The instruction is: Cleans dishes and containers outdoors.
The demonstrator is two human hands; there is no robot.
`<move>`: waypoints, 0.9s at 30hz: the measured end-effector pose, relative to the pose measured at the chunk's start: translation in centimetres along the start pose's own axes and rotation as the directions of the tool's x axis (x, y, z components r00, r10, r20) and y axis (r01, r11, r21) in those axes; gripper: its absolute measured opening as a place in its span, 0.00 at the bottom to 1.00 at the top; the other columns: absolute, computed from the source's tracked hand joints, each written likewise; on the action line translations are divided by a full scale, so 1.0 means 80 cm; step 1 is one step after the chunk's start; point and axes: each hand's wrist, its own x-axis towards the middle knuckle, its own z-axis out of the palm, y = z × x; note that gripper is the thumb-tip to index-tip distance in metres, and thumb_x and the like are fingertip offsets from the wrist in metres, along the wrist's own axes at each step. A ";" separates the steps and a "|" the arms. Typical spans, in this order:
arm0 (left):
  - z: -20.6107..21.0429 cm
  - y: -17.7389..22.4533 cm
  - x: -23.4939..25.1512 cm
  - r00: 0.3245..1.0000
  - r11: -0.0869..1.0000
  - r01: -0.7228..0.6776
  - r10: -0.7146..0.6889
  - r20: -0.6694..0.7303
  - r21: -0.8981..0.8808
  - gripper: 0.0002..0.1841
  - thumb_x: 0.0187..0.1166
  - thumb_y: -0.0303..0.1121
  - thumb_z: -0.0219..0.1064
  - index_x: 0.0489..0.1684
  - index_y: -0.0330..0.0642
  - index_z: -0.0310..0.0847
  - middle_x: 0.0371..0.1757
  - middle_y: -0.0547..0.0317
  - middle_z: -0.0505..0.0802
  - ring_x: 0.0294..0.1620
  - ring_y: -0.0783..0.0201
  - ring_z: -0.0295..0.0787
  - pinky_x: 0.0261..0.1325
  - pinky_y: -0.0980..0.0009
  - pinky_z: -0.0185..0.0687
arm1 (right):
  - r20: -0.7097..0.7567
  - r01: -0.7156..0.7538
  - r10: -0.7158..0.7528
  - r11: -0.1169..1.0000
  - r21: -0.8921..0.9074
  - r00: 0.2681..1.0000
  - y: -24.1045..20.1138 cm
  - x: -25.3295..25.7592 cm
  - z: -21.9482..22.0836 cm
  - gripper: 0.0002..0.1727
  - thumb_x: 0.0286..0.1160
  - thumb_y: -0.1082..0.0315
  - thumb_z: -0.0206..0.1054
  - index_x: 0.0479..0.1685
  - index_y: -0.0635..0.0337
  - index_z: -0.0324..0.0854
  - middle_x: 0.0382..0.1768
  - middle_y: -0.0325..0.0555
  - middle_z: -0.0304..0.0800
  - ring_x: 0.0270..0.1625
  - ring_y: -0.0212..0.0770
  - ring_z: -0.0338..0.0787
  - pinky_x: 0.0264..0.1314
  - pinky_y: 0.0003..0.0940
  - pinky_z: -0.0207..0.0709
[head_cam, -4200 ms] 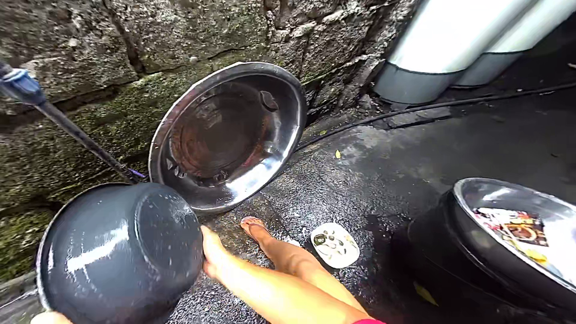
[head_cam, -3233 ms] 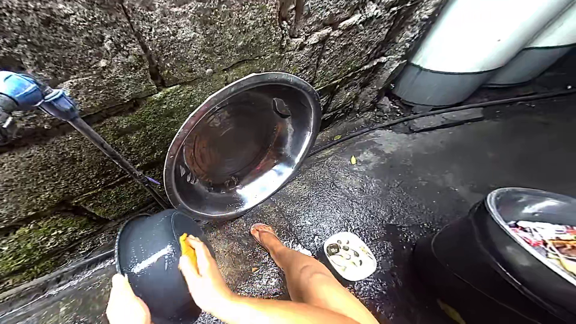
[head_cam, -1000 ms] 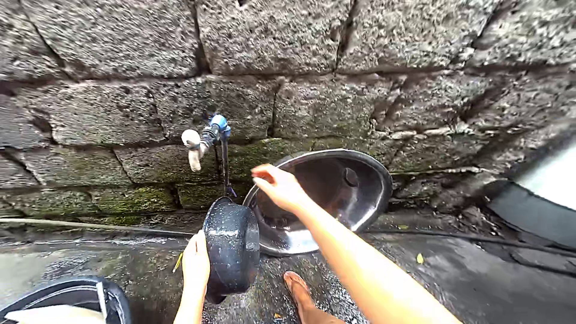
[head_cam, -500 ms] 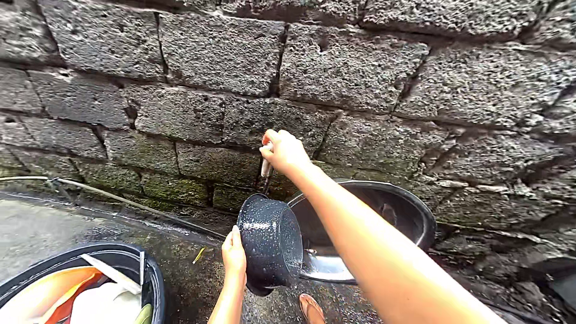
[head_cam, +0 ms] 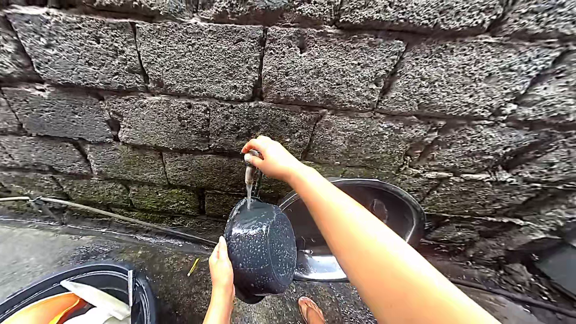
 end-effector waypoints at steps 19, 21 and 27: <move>-0.015 -0.008 0.002 0.999 1.000 -0.001 -0.001 -0.040 -0.029 0.25 0.96 0.38 0.42 0.55 0.26 0.83 0.43 0.47 0.93 0.45 0.67 0.92 0.55 0.68 0.88 | 0.367 -0.600 0.481 0.543 0.588 0.796 0.011 -0.018 0.129 0.11 0.84 0.76 0.61 0.60 0.66 0.83 0.41 0.45 0.87 0.35 0.30 0.84 0.44 0.27 0.80; -0.017 -0.008 0.003 0.999 0.999 -0.002 0.001 -0.039 -0.034 0.25 0.96 0.37 0.42 0.54 0.25 0.83 0.43 0.47 0.93 0.45 0.66 0.92 0.55 0.67 0.88 | 0.409 -0.615 0.460 0.612 0.497 0.788 0.011 -0.017 0.129 0.10 0.86 0.74 0.62 0.59 0.65 0.84 0.40 0.44 0.87 0.33 0.28 0.83 0.42 0.25 0.79; -0.017 -0.009 0.003 0.999 1.000 -0.011 0.009 -0.049 -0.026 0.23 0.96 0.36 0.43 0.51 0.25 0.83 0.40 0.49 0.92 0.43 0.68 0.92 0.53 0.69 0.88 | 0.440 -0.591 0.425 0.717 0.370 0.791 0.012 -0.015 0.126 0.12 0.86 0.75 0.61 0.61 0.64 0.85 0.49 0.48 0.89 0.42 0.31 0.88 0.53 0.29 0.82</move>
